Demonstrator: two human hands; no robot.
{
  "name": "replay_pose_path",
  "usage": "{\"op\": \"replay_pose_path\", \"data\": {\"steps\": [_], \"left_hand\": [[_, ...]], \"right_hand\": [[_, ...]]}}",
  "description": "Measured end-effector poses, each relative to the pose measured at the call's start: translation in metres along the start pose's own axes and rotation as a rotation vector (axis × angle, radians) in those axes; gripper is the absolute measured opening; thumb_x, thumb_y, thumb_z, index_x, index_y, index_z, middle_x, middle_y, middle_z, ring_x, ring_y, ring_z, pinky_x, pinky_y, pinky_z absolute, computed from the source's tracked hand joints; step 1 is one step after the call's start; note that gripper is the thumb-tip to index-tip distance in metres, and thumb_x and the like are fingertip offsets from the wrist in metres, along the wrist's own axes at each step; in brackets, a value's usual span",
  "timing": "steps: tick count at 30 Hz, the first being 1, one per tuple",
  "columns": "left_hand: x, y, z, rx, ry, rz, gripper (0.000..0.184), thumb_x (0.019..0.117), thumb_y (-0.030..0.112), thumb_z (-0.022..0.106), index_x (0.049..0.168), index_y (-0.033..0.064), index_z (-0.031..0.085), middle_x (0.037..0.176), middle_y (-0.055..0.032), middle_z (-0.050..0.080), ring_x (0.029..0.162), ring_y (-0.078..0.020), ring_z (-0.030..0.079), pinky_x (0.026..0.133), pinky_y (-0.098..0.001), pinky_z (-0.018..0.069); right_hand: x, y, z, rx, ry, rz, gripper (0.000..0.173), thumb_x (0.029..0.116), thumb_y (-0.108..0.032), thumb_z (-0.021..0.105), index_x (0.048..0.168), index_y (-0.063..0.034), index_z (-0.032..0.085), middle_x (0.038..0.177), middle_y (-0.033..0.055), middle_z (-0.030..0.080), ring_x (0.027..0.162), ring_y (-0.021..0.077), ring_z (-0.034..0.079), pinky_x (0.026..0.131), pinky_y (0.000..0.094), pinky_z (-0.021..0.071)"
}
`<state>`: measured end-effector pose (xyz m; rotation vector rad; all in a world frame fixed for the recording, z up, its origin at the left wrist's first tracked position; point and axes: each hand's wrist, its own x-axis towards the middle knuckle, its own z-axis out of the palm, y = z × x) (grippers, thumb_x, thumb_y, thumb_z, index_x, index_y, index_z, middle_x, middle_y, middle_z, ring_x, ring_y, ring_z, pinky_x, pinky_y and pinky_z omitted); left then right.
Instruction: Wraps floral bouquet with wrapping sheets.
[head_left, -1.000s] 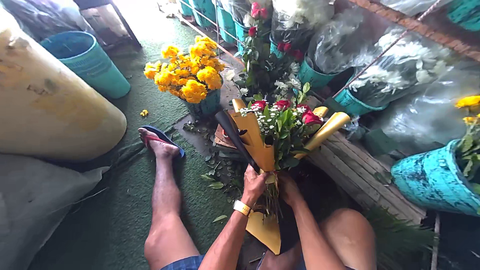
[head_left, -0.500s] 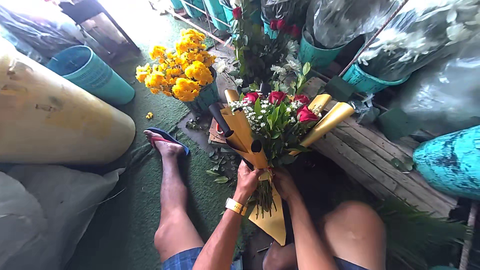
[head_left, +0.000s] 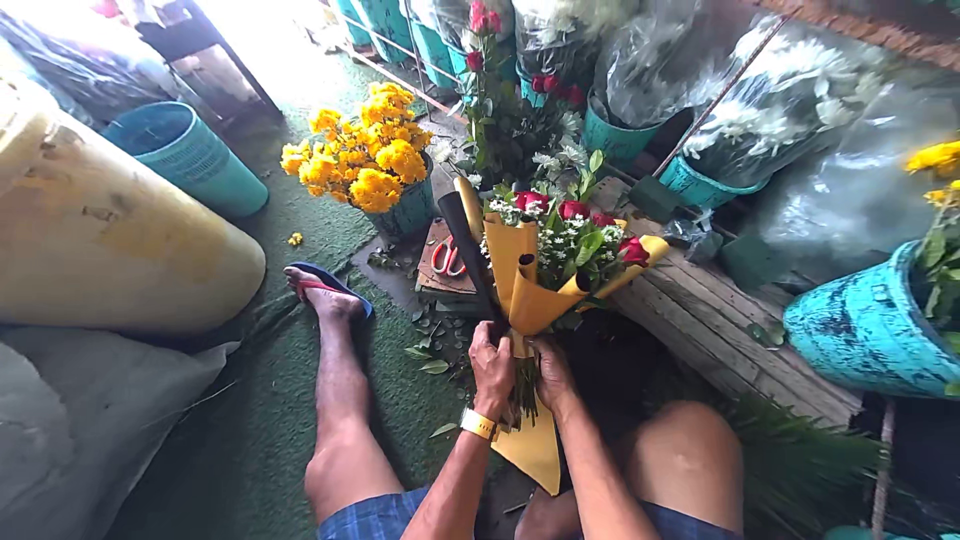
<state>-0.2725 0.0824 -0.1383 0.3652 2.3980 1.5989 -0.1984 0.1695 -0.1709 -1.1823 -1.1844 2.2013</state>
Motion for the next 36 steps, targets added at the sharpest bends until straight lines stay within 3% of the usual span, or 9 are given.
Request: {"op": "replay_pose_path", "data": {"steps": [2, 8, 16, 21, 25, 29, 32, 34, 36], "left_hand": [[0.002, -0.008, 0.002, -0.107, 0.018, 0.061, 0.015, 0.0901, 0.01, 0.063, 0.099, 0.0038, 0.073, 0.098, -0.008, 0.069, 0.096, -0.0164, 0.066, 0.088, -0.0358, 0.0551], [-0.005, -0.015, -0.002, -0.29, 0.008, 0.04, 0.012, 0.0938, 0.008, 0.064, 0.1, 0.0034, 0.073, 0.093, -0.0056, 0.073, 0.087, -0.0118, 0.07, 0.082, -0.0319, 0.0593], [-0.007, -0.025, 0.002, -0.291, -0.021, 0.051, 0.018, 0.0963, 0.007, 0.062, 0.108, 0.0022, 0.075, 0.103, -0.0081, 0.072, 0.098, -0.0135, 0.069, 0.091, -0.0328, 0.0574], [-0.003, -0.024, 0.001, -0.605, -0.051, -0.077, 0.01, 0.0913, -0.002, 0.067, 0.099, -0.003, 0.072, 0.089, -0.0117, 0.073, 0.082, -0.0172, 0.07, 0.076, -0.0327, 0.0602], [0.007, -0.022, 0.001, -0.615, -0.106, -0.145, 0.006, 0.0889, -0.004, 0.068, 0.095, -0.0033, 0.07, 0.084, -0.0116, 0.071, 0.077, -0.0173, 0.068, 0.072, -0.0325, 0.0589], [0.021, -0.025, -0.002, -0.517, -0.151, -0.195, 0.026, 0.0814, -0.002, 0.076, 0.101, -0.0026, 0.059, 0.086, -0.0131, 0.067, 0.077, -0.0203, 0.067, 0.07, -0.0357, 0.0585], [0.042, -0.034, -0.018, -0.463, -0.477, -0.322, 0.048, 0.0881, 0.015, 0.077, 0.128, -0.0016, 0.057, 0.113, -0.0139, 0.07, 0.104, -0.02, 0.068, 0.094, -0.0388, 0.0576], [0.056, -0.041, -0.024, -0.568, -0.765, -0.413, 0.028, 0.0958, 0.025, 0.069, 0.115, 0.0049, 0.07, 0.102, -0.0071, 0.074, 0.093, -0.0136, 0.069, 0.086, -0.0344, 0.0581], [0.066, -0.047, -0.018, -0.697, -0.93, -0.483, 0.019, 0.0938, 0.025, 0.067, 0.102, 0.0083, 0.072, 0.092, -0.0054, 0.075, 0.084, -0.0129, 0.071, 0.077, -0.0334, 0.0598]], "right_hand": [[0.0, -0.001, 0.002, 0.022, -0.006, 0.005, 0.025, 0.094, -0.016, 0.068, 0.115, -0.0022, 0.066, 0.109, 0.0124, 0.07, 0.101, 0.0206, 0.067, 0.089, 0.0403, 0.0578], [0.002, -0.001, 0.001, -0.054, 0.013, 0.005, 0.024, 0.0905, -0.02, 0.073, 0.109, -0.0047, 0.069, 0.107, 0.0107, 0.071, 0.101, 0.0202, 0.067, 0.089, 0.0422, 0.0574], [0.004, 0.0, -0.002, -0.134, 0.031, -0.011, 0.029, 0.0898, -0.022, 0.074, 0.114, -0.0056, 0.069, 0.113, 0.01, 0.07, 0.107, 0.0203, 0.065, 0.093, 0.0434, 0.0554], [0.002, -0.004, -0.004, -0.14, 0.018, -0.006, 0.032, 0.0889, -0.024, 0.075, 0.115, -0.0061, 0.068, 0.115, 0.0098, 0.069, 0.11, 0.0201, 0.064, 0.095, 0.0439, 0.0542], [0.003, -0.006, -0.007, -0.129, -0.013, 0.006, 0.032, 0.0882, -0.022, 0.075, 0.115, -0.0051, 0.068, 0.114, 0.0107, 0.069, 0.108, 0.0202, 0.064, 0.095, 0.0434, 0.0543], [0.004, -0.008, -0.011, -0.086, -0.057, 0.033, 0.034, 0.0888, -0.022, 0.074, 0.117, -0.0053, 0.066, 0.115, 0.0106, 0.069, 0.109, 0.0202, 0.065, 0.096, 0.0422, 0.0549], [0.006, -0.011, -0.016, -0.084, -0.076, 0.059, 0.039, 0.0884, -0.025, 0.074, 0.122, -0.0063, 0.065, 0.119, 0.0105, 0.068, 0.113, 0.0205, 0.064, 0.098, 0.043, 0.054], [0.006, -0.014, -0.016, -0.064, -0.1, 0.085, 0.039, 0.0896, -0.026, 0.074, 0.122, -0.0063, 0.065, 0.118, 0.0111, 0.069, 0.112, 0.0212, 0.065, 0.097, 0.0435, 0.0549], [0.005, -0.017, -0.016, -0.062, -0.112, 0.092, 0.035, 0.0918, -0.026, 0.071, 0.12, -0.0061, 0.065, 0.117, 0.0115, 0.069, 0.11, 0.022, 0.066, 0.095, 0.0436, 0.0558]]}}
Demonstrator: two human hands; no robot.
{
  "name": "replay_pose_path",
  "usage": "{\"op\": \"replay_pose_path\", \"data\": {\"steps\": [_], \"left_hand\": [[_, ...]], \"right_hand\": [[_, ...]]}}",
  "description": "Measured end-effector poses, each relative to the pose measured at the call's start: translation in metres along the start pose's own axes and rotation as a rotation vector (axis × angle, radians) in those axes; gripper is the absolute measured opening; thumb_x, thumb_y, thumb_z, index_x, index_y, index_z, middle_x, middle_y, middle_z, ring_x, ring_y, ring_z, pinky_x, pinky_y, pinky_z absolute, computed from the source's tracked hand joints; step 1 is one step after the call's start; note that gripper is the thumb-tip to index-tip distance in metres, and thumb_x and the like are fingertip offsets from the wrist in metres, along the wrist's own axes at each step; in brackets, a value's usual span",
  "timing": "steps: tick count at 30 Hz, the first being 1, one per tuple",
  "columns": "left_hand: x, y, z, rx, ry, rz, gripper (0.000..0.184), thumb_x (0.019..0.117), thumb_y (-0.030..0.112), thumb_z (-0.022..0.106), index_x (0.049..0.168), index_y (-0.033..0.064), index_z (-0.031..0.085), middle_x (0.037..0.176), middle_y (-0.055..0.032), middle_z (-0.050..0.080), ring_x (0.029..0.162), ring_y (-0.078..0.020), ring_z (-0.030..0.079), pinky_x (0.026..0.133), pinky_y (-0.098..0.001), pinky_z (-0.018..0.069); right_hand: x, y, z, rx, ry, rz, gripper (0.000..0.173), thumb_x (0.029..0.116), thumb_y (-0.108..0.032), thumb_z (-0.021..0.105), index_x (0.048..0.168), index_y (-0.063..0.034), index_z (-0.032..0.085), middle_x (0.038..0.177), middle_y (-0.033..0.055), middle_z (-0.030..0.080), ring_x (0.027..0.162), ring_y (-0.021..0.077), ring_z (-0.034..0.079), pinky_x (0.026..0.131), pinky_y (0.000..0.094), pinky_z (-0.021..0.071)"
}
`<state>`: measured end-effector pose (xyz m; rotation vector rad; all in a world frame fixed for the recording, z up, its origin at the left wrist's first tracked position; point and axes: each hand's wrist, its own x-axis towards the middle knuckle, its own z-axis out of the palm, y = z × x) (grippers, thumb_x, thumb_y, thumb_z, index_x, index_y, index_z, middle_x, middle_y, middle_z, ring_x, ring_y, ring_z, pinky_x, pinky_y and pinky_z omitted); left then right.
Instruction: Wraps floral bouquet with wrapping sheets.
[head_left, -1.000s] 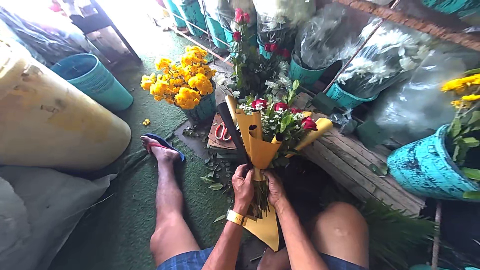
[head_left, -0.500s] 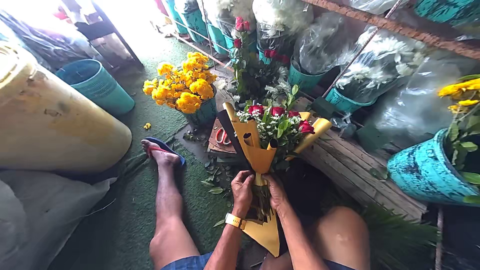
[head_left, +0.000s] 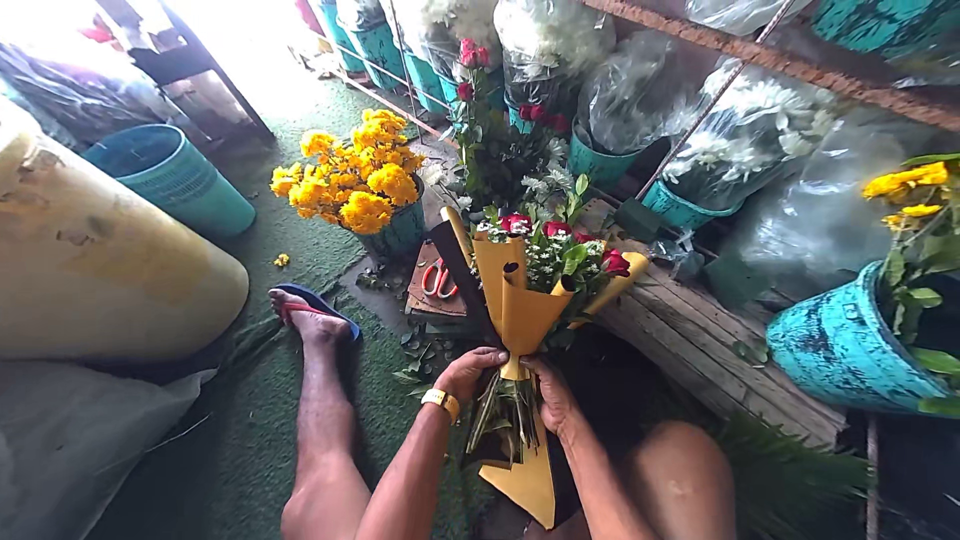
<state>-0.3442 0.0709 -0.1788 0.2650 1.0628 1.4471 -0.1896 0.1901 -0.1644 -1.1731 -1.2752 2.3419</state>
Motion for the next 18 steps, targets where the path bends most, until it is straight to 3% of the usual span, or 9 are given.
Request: {"op": "replay_pose_path", "data": {"steps": [1, 4, 6, 11, 15, 18], "left_hand": [[0.006, 0.001, 0.001, -0.025, -0.027, -0.014, 0.017, 0.0898, 0.021, 0.07, 0.101, 0.0085, 0.071, 0.092, -0.006, 0.075, 0.084, -0.0141, 0.071, 0.077, -0.0345, 0.0601], [0.018, 0.01, 0.015, 0.022, -0.041, -0.074, 0.033, 0.0835, 0.004, 0.075, 0.115, 0.0055, 0.068, 0.106, -0.0091, 0.075, 0.099, -0.0191, 0.071, 0.091, -0.0398, 0.0582], [0.023, 0.009, 0.03, 0.072, 0.096, -0.131, 0.03, 0.0805, -0.002, 0.074, 0.109, 0.004, 0.068, 0.098, -0.0086, 0.075, 0.09, -0.0181, 0.072, 0.083, -0.038, 0.0598], [0.024, 0.005, 0.041, 0.124, 0.141, -0.006, 0.041, 0.0782, -0.002, 0.079, 0.117, 0.0008, 0.065, 0.105, -0.0119, 0.074, 0.097, -0.0212, 0.071, 0.088, -0.0406, 0.0593], [0.021, 0.007, 0.038, 0.137, 0.18, -0.018, 0.042, 0.0779, -0.001, 0.077, 0.117, 0.0014, 0.064, 0.104, -0.0125, 0.073, 0.095, -0.0219, 0.071, 0.086, -0.0412, 0.0593], [0.02, 0.012, 0.042, 0.146, 0.233, -0.13, 0.03, 0.0804, 0.008, 0.078, 0.108, -0.0003, 0.069, 0.097, -0.0129, 0.074, 0.09, -0.0219, 0.071, 0.083, -0.0415, 0.0587]], "right_hand": [[0.0, -0.001, -0.001, -0.023, 0.004, -0.008, 0.034, 0.0922, -0.026, 0.07, 0.119, -0.0066, 0.066, 0.117, 0.0108, 0.069, 0.111, 0.0214, 0.065, 0.096, 0.0433, 0.0552], [0.001, -0.001, -0.008, -0.106, 0.036, -0.026, 0.032, 0.0902, -0.026, 0.072, 0.115, -0.0068, 0.069, 0.116, 0.0092, 0.07, 0.111, 0.02, 0.064, 0.097, 0.0426, 0.0542], [0.0, -0.002, -0.011, -0.12, 0.055, -0.025, 0.033, 0.0904, -0.025, 0.072, 0.118, -0.0063, 0.068, 0.118, 0.0095, 0.069, 0.113, 0.0195, 0.063, 0.099, 0.042, 0.0529], [-0.003, -0.003, -0.01, -0.093, 0.068, 0.025, 0.031, 0.101, -0.028, 0.06, 0.126, -0.0096, 0.064, 0.123, 0.0083, 0.067, 0.116, 0.0197, 0.062, 0.1, 0.0441, 0.0523], [-0.007, -0.014, -0.015, -0.245, 0.024, 0.082, 0.04, 0.0951, -0.038, 0.069, 0.125, -0.012, 0.068, 0.125, 0.0076, 0.067, 0.119, 0.0218, 0.061, 0.098, 0.0476, 0.0519], [-0.01, -0.02, -0.017, -0.272, 0.013, 0.05, 0.042, 0.0933, -0.04, 0.072, 0.124, -0.011, 0.068, 0.124, 0.0075, 0.068, 0.117, 0.0207, 0.062, 0.098, 0.0455, 0.053]]}}
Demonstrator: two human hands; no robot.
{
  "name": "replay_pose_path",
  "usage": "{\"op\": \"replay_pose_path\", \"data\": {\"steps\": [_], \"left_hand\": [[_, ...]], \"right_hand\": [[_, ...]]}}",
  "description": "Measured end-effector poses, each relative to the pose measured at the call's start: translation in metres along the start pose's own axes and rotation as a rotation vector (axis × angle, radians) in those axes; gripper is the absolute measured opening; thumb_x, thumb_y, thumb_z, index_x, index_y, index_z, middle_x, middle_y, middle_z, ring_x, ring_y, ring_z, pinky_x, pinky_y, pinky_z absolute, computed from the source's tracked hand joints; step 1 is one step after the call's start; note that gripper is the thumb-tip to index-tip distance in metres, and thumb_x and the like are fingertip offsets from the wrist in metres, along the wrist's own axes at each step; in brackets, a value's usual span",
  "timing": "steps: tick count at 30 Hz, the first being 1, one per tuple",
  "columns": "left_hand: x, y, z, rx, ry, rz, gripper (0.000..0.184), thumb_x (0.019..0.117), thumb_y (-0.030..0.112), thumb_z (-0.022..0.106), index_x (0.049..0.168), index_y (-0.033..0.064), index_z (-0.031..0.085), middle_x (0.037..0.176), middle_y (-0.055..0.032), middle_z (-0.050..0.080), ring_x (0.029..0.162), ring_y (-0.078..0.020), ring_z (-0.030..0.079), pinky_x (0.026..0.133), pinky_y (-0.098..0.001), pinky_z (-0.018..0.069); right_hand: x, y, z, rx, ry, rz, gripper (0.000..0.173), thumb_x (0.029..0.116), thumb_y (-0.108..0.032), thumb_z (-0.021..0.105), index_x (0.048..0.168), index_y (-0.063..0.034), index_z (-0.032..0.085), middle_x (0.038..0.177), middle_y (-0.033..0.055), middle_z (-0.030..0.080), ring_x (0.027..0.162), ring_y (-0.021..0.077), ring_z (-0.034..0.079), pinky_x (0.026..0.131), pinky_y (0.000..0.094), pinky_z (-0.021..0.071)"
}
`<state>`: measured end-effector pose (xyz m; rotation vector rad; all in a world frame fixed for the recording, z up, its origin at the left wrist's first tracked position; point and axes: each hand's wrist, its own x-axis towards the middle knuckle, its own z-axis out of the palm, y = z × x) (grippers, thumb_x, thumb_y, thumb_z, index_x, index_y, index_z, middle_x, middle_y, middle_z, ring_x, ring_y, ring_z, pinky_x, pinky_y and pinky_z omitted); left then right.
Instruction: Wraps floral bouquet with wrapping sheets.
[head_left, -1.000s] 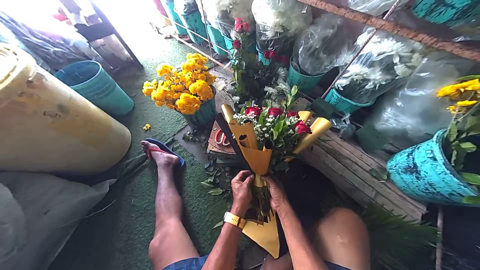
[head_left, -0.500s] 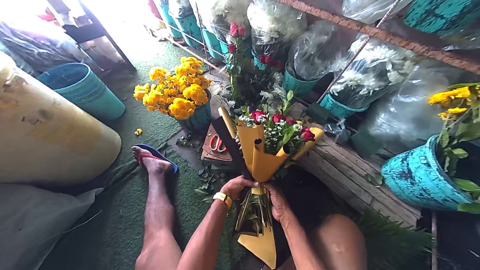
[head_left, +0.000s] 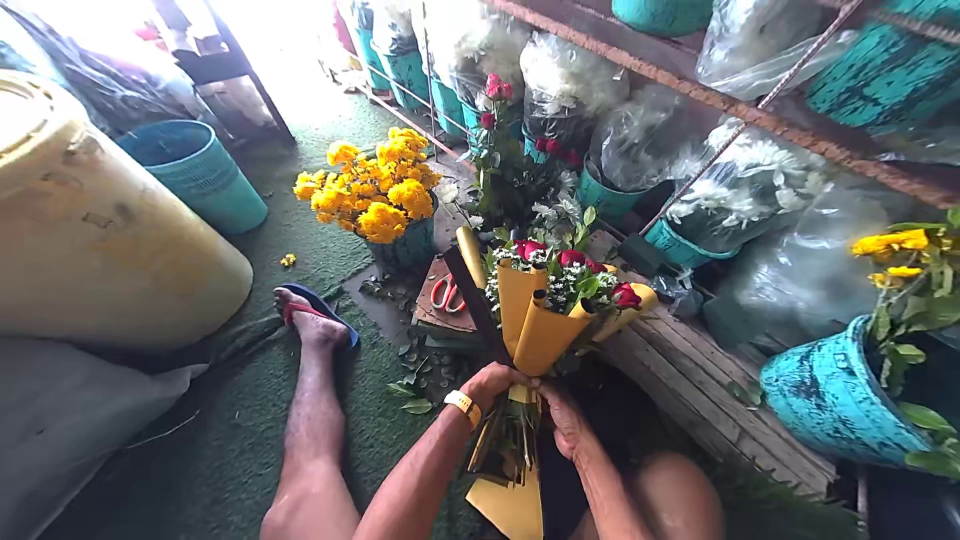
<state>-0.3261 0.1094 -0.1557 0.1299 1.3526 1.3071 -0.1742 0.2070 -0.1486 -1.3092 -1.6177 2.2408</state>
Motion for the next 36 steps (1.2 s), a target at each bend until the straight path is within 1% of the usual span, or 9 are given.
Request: {"op": "replay_pose_path", "data": {"steps": [4, 9, 13, 16, 20, 23, 30, 33, 36], "left_hand": [[-0.008, 0.004, 0.004, 0.018, -0.011, 0.025, 0.034, 0.0784, 0.009, 0.08, 0.11, 0.0013, 0.069, 0.099, -0.0125, 0.074, 0.091, -0.022, 0.071, 0.084, -0.0417, 0.0587], [-0.052, -0.006, 0.016, 0.07, -0.094, 0.279, 0.05, 0.0723, -0.005, 0.081, 0.119, 0.0028, 0.065, 0.107, -0.0099, 0.073, 0.098, -0.0197, 0.07, 0.088, -0.0408, 0.0592], [-0.089, -0.022, 0.019, 0.425, 0.128, 0.442, 0.069, 0.0637, 0.014, 0.091, 0.126, 0.0075, 0.064, 0.115, -0.0084, 0.072, 0.109, -0.0205, 0.068, 0.096, -0.0482, 0.0572], [-0.116, -0.029, 0.034, 0.728, 0.295, 0.331, 0.071, 0.0653, 0.039, 0.088, 0.126, 0.0095, 0.065, 0.116, -0.0133, 0.071, 0.111, -0.0304, 0.068, 0.095, -0.0598, 0.0533], [-0.163, -0.025, 0.059, 0.92, 0.386, 0.277, 0.066, 0.0723, 0.047, 0.082, 0.124, 0.0091, 0.066, 0.117, -0.0145, 0.071, 0.112, -0.0322, 0.066, 0.097, -0.059, 0.0501], [-0.181, -0.029, 0.065, 0.971, 0.4, 0.335, 0.065, 0.0747, 0.049, 0.08, 0.124, 0.0081, 0.067, 0.116, -0.0147, 0.071, 0.113, -0.0318, 0.066, 0.099, -0.0577, 0.0486], [-0.192, -0.065, 0.073, 0.555, 0.152, 0.707, 0.054, 0.0674, 0.026, 0.086, 0.116, 0.0091, 0.069, 0.108, -0.0043, 0.073, 0.105, -0.0153, 0.069, 0.095, -0.0445, 0.0569], [-0.194, -0.077, 0.087, 0.326, 0.015, 0.738, 0.058, 0.0661, 0.015, 0.089, 0.119, 0.0042, 0.067, 0.11, -0.0047, 0.073, 0.105, -0.0131, 0.069, 0.095, -0.0386, 0.0584], [-0.197, -0.086, 0.098, 0.184, 0.005, 0.706, 0.071, 0.0638, 0.009, 0.09, 0.126, -0.0004, 0.059, 0.115, -0.0084, 0.071, 0.109, -0.0154, 0.068, 0.096, -0.0376, 0.0586]], "right_hand": [[-0.008, -0.003, 0.0, -0.064, 0.008, 0.02, 0.047, 0.0935, -0.045, 0.072, 0.128, -0.0129, 0.068, 0.129, 0.008, 0.067, 0.121, 0.0228, 0.061, 0.099, 0.0491, 0.0526], [-0.108, -0.063, -0.036, -0.797, -0.085, -0.171, 0.041, 0.1012, -0.035, 0.063, 0.127, -0.0045, 0.069, 0.125, 0.013, 0.07, 0.119, 0.0247, 0.065, 0.107, 0.0494, 0.0499], [-0.236, -0.161, -0.061, -0.646, 0.065, -0.926, 0.024, 0.1033, -0.024, 0.058, 0.115, -0.0049, 0.067, 0.095, 0.0023, 0.072, 0.079, 0.0137, 0.07, 0.072, 0.0342, 0.0629], [-0.285, -0.222, -0.016, -0.743, 0.159, -1.358, 0.035, 0.1031, -0.038, 0.059, 0.126, -0.0124, 0.063, 0.094, -0.0045, 0.066, 0.081, 0.0045, 0.063, 0.074, 0.0272, 0.0575], [-0.295, -0.252, 0.053, -1.321, 0.191, -1.327, 0.053, 0.0952, -0.06, 0.06, 0.136, -0.0259, 0.064, 0.071, -0.0059, 0.06, 0.06, 0.0128, 0.057, 0.056, 0.0413, 0.0511], [-0.308, -0.256, 0.075, -1.592, 0.159, -1.212, 0.038, 0.0933, -0.063, 0.062, 0.102, -0.026, 0.069, 0.069, -0.0044, 0.061, 0.061, 0.016, 0.061, 0.055, 0.0424, 0.0472], [-0.332, -0.248, 0.062, -1.224, -0.005, -1.14, 0.029, 0.0989, -0.033, 0.063, 0.073, -0.0202, 0.063, 0.063, -0.0055, 0.056, 0.055, 0.0095, 0.055, 0.05, 0.0347, 0.0449], [-0.326, -0.251, 0.064, -1.19, -0.05, -1.096, 0.028, 0.0995, -0.034, 0.064, 0.077, -0.0166, 0.065, 0.068, -0.0014, 0.059, 0.061, 0.0136, 0.058, 0.056, 0.0389, 0.048], [-0.345, -0.265, 0.056, -1.234, -0.075, -1.116, 0.029, 0.101, -0.046, 0.06, 0.106, -0.0194, 0.069, 0.086, -0.0014, 0.067, 0.077, 0.015, 0.066, 0.069, 0.0448, 0.0564]]}}
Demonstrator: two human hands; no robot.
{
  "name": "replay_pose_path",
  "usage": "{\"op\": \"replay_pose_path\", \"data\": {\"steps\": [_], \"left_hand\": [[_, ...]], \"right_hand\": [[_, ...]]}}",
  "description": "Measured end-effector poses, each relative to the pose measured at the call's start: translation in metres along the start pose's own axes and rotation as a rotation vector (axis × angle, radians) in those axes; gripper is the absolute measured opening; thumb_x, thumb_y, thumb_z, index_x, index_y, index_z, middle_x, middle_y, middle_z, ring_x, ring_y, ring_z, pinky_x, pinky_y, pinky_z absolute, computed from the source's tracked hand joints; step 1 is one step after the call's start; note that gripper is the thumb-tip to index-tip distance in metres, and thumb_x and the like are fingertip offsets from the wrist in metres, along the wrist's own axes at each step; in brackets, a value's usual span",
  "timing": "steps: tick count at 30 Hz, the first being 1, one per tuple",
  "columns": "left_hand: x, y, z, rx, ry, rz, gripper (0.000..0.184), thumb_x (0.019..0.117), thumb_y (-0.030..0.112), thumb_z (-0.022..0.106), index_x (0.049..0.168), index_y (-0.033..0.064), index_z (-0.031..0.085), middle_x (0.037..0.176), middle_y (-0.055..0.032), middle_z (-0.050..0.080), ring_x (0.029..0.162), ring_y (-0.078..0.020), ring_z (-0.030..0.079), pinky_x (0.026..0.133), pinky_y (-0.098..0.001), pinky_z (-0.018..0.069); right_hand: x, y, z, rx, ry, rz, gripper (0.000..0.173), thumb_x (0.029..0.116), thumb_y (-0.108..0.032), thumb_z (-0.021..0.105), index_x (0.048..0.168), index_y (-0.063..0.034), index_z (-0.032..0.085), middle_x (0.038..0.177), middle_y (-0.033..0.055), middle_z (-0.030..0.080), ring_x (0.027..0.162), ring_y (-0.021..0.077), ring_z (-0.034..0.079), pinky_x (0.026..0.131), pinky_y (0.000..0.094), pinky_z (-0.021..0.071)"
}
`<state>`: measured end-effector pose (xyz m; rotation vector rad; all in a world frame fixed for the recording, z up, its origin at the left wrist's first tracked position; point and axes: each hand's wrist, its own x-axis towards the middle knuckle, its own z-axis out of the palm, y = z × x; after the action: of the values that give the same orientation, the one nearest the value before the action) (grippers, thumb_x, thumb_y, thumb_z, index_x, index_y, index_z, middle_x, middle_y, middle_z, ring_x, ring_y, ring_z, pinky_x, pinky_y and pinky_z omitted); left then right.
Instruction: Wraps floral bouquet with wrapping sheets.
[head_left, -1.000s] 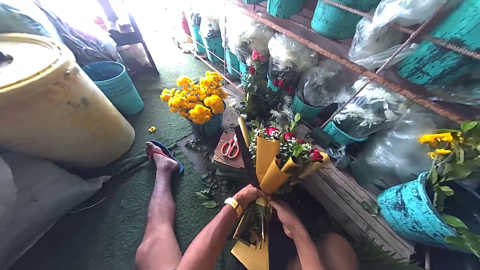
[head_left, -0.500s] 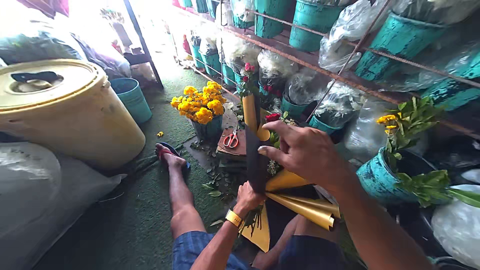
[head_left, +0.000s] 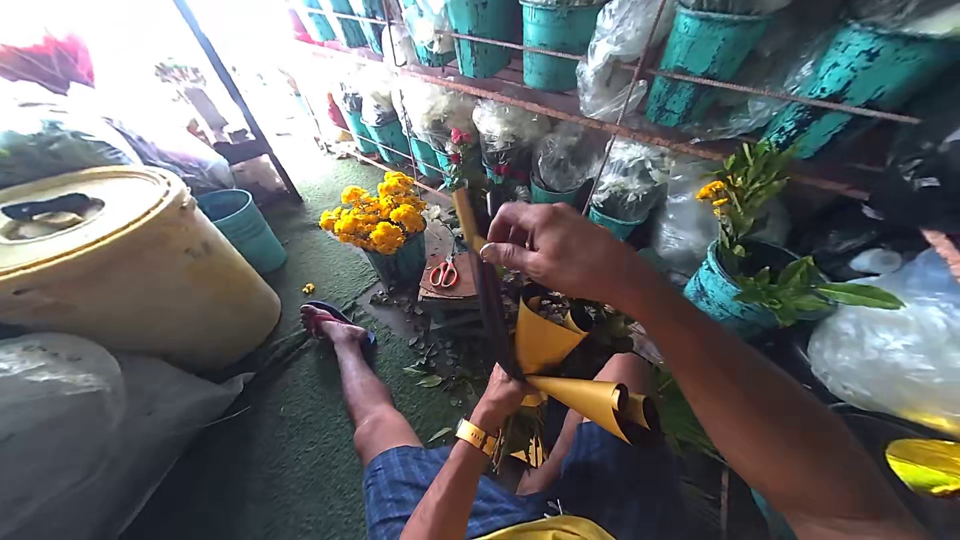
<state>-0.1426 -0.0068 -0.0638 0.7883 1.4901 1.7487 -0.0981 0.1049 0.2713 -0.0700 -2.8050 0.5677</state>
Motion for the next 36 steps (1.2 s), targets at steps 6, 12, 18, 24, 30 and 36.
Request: {"op": "replay_pose_path", "data": {"steps": [6, 12, 18, 24, 30, 36], "left_hand": [[-0.005, 0.017, -0.005, -0.165, 0.045, 0.039, 0.074, 0.065, 0.006, 0.091, 0.13, -0.0022, 0.056, 0.115, -0.0102, 0.071, 0.107, -0.0176, 0.069, 0.094, -0.0381, 0.0591], [-0.011, 0.042, -0.003, -0.187, 0.004, 0.06, 0.063, 0.0685, 0.006, 0.089, 0.124, 0.0, 0.059, 0.11, -0.0069, 0.072, 0.102, -0.0149, 0.07, 0.092, -0.0361, 0.0593], [-0.022, 0.043, 0.004, -0.032, 0.015, 0.048, 0.063, 0.0724, 0.005, 0.089, 0.127, -0.0021, 0.059, 0.114, -0.011, 0.073, 0.108, -0.0204, 0.07, 0.097, -0.0407, 0.0591], [-0.015, 0.041, -0.008, -0.128, 0.119, -0.097, 0.058, 0.0725, -0.002, 0.086, 0.124, -0.0033, 0.058, 0.11, -0.0149, 0.072, 0.103, -0.0239, 0.071, 0.092, -0.042, 0.0601], [0.001, 0.048, -0.019, -0.219, 0.223, -0.19, 0.049, 0.0772, 0.003, 0.082, 0.122, -0.001, 0.062, 0.107, -0.013, 0.073, 0.099, -0.022, 0.07, 0.088, -0.0407, 0.0599], [0.01, 0.075, -0.026, -0.17, 0.266, -0.283, 0.032, 0.0869, 0.011, 0.078, 0.116, 0.0052, 0.068, 0.1, -0.0093, 0.073, 0.09, -0.0193, 0.07, 0.078, -0.0374, 0.0604]], "right_hand": [[-0.16, 0.001, 0.009, 0.047, 0.704, -0.262, 0.041, 0.1002, -0.054, 0.053, 0.119, -0.0199, 0.067, 0.118, -0.0033, 0.067, 0.112, 0.0148, 0.063, 0.095, 0.0398, 0.0538], [-0.168, 0.028, 0.1, -0.294, 0.993, -0.24, 0.04, 0.0952, -0.064, 0.055, 0.092, -0.0244, 0.06, 0.114, -0.0054, 0.065, 0.123, 0.0166, 0.055, 0.117, 0.0454, 0.0294], [-0.072, 0.06, 0.058, -0.415, 1.015, -0.178, 0.05, 0.1025, -0.041, 0.059, 0.064, -0.0089, 0.059, 0.075, 0.0085, 0.062, 0.089, 0.0277, 0.062, 0.101, 0.0498, 0.0399], [-0.036, 0.073, 0.062, -0.4, 0.814, 0.021, 0.053, 0.1041, -0.047, 0.054, 0.071, -0.0074, 0.065, 0.083, 0.0096, 0.065, 0.093, 0.0301, 0.064, 0.105, 0.0553, 0.0386], [-0.098, 0.082, 0.06, 0.045, 0.935, -0.022, 0.044, 0.1094, -0.036, 0.038, 0.112, -0.0039, 0.068, 0.12, 0.0103, 0.068, 0.118, 0.0233, 0.062, 0.108, 0.0516, 0.044], [-0.124, 0.128, 0.244, 1.034, 0.456, 0.698, 0.055, 0.1118, -0.044, 0.026, 0.143, -0.0066, 0.051, 0.129, 0.0095, 0.066, 0.114, 0.0185, 0.066, 0.096, 0.0404, 0.0571]]}}
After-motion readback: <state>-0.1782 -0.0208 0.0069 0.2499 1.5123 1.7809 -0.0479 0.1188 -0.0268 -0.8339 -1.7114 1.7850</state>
